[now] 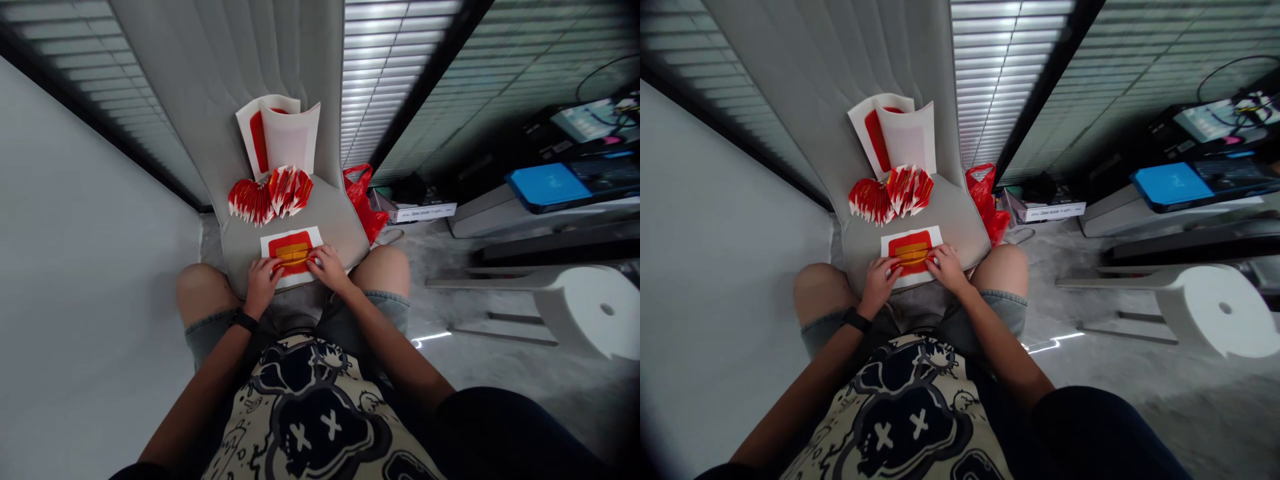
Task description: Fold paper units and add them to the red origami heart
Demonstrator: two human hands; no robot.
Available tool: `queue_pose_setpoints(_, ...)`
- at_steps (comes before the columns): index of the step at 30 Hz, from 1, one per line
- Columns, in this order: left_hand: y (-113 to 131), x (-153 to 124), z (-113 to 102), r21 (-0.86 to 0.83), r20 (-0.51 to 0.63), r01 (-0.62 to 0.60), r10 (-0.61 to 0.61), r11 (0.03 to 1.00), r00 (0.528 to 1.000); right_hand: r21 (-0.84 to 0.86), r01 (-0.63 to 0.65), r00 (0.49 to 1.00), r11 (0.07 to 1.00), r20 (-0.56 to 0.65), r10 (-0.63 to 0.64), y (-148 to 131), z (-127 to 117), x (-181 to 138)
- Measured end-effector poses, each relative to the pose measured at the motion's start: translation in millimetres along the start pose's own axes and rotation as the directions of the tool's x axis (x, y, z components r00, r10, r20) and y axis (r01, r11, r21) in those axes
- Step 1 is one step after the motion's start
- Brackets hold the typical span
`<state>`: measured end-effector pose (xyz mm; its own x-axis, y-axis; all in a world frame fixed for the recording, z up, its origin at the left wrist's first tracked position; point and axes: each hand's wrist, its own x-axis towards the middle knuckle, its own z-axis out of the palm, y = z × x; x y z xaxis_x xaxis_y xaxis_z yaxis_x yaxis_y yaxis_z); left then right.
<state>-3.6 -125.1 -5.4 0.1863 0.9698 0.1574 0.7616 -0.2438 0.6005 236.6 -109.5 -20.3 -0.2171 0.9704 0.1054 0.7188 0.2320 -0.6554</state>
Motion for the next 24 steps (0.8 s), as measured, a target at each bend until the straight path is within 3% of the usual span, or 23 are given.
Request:
queue_pose_setpoints(8,-5.3,-3.4,-5.9,-0.027,-0.068,-0.029,0.027,0.999,0.997,0.030,-0.017,1.000,0.999,-0.010,0.018,0.5,0.6,-0.1)
queue_pose_setpoints(24,-4.1,7.9,4.6,-0.054,-0.052,0.109,-0.112,0.993,0.992,-0.033,-0.015,0.994,0.999,-0.105,0.012,1.6,8.6,-2.1)
